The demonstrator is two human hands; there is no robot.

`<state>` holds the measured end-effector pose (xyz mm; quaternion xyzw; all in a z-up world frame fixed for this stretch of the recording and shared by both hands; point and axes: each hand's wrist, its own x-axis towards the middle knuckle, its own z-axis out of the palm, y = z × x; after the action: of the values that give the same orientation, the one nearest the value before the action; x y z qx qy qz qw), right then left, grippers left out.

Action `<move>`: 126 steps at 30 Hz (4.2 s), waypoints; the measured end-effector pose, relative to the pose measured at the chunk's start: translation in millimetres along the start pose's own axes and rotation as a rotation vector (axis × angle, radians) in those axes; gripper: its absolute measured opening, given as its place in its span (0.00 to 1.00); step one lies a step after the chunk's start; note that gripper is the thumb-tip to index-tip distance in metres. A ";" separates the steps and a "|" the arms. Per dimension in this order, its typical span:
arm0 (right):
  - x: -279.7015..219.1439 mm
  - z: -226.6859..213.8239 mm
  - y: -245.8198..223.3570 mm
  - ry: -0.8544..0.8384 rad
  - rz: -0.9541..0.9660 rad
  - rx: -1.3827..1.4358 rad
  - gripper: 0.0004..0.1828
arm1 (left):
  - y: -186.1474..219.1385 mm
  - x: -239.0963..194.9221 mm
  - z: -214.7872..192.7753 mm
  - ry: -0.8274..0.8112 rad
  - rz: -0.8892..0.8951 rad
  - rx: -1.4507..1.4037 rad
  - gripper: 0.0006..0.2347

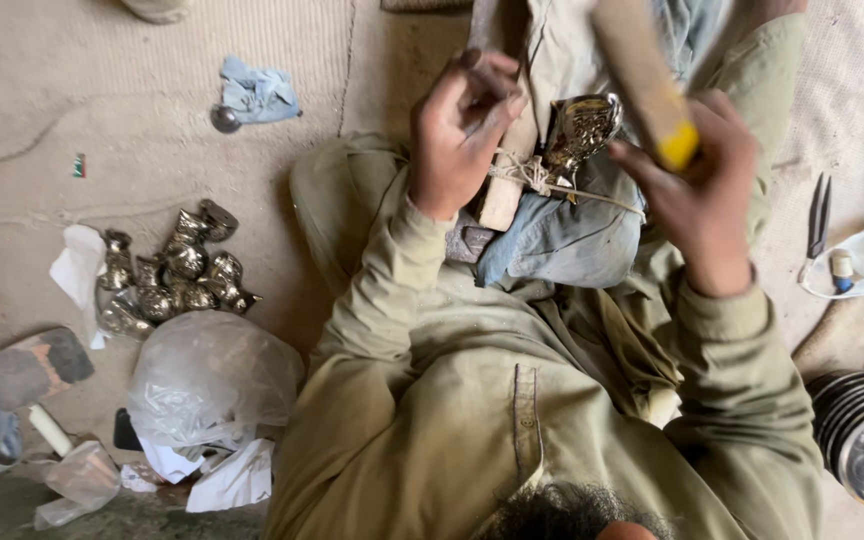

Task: The person sits on the floor and repeatedly hammers a small metal object placed on a cloth-covered wooden block. They hold the object with the left hand and strike it with a hammer in the right hand, occasionally repositioning the piece.

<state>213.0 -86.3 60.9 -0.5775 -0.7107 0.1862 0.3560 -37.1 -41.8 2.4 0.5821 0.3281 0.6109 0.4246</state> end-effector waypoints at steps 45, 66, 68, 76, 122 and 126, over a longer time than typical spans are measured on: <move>-39.7 -61.7 6.3 0.196 -0.129 -0.356 0.11 | 29.4 33.4 29.0 -0.533 0.010 0.410 0.18; -22.0 -78.5 -11.6 0.108 -0.202 -0.293 0.10 | 6.6 45.1 17.0 -0.634 0.022 0.408 0.21; -22.4 -79.9 -13.1 0.123 -0.223 -0.330 0.11 | 6.1 48.4 17.2 -0.658 -0.084 0.428 0.22; -20.1 -76.7 -10.0 0.140 -0.161 -0.533 0.10 | -0.4 45.6 13.1 -0.664 0.148 0.327 0.16; -15.3 -80.7 -44.2 0.197 -0.340 -0.504 0.25 | -10.0 53.6 9.8 -0.629 0.059 0.246 0.20; -20.1 -80.4 -53.1 0.175 -0.290 -0.626 0.23 | -12.0 55.6 9.0 -0.633 0.165 0.283 0.18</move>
<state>236.0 -131.2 145.3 -0.5653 -0.7748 -0.1434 0.2441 -24.5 12.5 16.6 0.8200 0.2138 0.3811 0.3697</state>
